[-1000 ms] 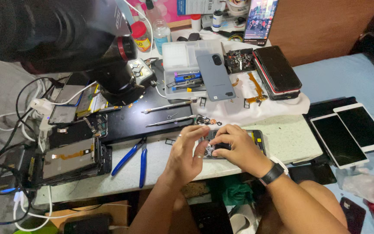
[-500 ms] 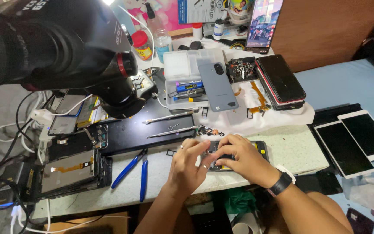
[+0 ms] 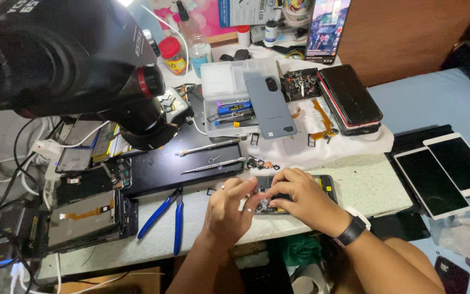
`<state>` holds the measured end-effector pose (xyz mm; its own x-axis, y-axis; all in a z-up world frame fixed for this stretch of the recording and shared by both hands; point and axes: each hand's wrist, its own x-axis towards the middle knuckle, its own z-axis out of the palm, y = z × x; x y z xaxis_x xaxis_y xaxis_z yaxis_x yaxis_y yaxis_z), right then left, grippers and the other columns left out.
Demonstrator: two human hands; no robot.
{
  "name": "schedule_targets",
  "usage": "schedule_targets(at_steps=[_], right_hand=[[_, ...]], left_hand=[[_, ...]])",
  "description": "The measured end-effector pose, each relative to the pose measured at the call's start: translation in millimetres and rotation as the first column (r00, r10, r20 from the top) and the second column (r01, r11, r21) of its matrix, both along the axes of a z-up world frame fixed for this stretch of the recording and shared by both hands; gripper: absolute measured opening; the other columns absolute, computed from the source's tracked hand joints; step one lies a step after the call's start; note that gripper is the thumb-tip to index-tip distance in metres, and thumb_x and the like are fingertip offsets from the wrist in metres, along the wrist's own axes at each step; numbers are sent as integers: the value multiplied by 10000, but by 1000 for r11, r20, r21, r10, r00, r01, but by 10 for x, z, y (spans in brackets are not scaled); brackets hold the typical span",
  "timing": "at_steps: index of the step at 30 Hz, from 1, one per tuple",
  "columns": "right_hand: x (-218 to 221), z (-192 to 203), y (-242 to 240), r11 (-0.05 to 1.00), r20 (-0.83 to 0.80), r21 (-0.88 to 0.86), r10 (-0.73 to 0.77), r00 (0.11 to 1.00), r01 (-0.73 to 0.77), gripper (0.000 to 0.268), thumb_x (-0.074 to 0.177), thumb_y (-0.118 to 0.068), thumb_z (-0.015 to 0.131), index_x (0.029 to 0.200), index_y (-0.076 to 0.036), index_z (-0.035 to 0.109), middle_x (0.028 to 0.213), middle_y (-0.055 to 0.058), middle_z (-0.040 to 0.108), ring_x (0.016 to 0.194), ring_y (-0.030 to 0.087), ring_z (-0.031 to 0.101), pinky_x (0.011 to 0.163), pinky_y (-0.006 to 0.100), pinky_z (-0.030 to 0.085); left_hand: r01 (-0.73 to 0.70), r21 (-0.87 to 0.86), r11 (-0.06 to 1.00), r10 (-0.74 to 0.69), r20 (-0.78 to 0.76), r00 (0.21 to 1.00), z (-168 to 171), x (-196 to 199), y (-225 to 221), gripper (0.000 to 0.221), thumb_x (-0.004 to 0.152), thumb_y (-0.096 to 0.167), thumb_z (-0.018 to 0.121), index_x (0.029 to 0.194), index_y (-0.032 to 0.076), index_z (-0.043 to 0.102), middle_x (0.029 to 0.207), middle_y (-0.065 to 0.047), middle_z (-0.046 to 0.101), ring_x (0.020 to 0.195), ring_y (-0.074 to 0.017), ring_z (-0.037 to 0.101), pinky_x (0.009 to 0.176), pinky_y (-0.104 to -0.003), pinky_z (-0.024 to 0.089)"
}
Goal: The person uses a screwdriver to remove screws from a disassembled smartphone, then uses tweezers to lift and reposition internal components. The person handles the phone casing and battery area while working at a cluttered repair bench.
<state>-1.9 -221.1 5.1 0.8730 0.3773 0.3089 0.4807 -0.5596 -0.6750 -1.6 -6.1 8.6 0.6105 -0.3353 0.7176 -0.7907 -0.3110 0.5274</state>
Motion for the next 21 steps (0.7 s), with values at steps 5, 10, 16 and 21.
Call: schedule_targets(at_steps=[5, 10, 16, 21], right_hand=[[-14, 22, -12, 1000, -35, -11, -16, 999, 16, 178, 739, -197, 809, 907, -144, 787, 961, 30, 643, 986, 262, 606, 889, 397, 472], [-18, 20, 0, 1000, -20, -21, -8, 1000, 8, 182, 743, -207, 810, 906, -133, 781, 965, 26, 647, 979, 259, 608, 891, 397, 472], [-25, -1, -14, 1000, -19, -24, -9, 1000, 9, 193, 745, -215, 814, 917, -134, 781, 973, 27, 647, 986, 261, 609, 894, 394, 473], [-12, -11, -40, 1000, -19, -13, -4, 1000, 4, 217, 728, -203, 818, 932, -138, 787, 990, 33, 647, 1003, 264, 607, 893, 392, 473]], left_hand=[[105, -90, 990, -110, -52, 993, 13, 15, -3, 539, 925, -54, 729, 1391, 56, 481, 1095, -158, 679, 973, -288, 717, 821, -376, 598], [-17, -1, 1000, 17, 41, 999, 38, -11, 2, 561, 867, -10, 809, 1330, 69, 502, 1071, -158, 672, 910, -294, 705, 770, -381, 553], [54, 7, 998, -54, -44, 998, 80, -15, -41, 508, 898, -34, 776, 1328, 55, 520, 1076, -168, 692, 901, -319, 729, 756, -377, 588], [70, 16, 997, -71, 32, 997, 99, 1, -43, 533, 884, -63, 706, 1362, 32, 489, 1214, -239, 646, 1051, -396, 691, 855, -438, 596]])
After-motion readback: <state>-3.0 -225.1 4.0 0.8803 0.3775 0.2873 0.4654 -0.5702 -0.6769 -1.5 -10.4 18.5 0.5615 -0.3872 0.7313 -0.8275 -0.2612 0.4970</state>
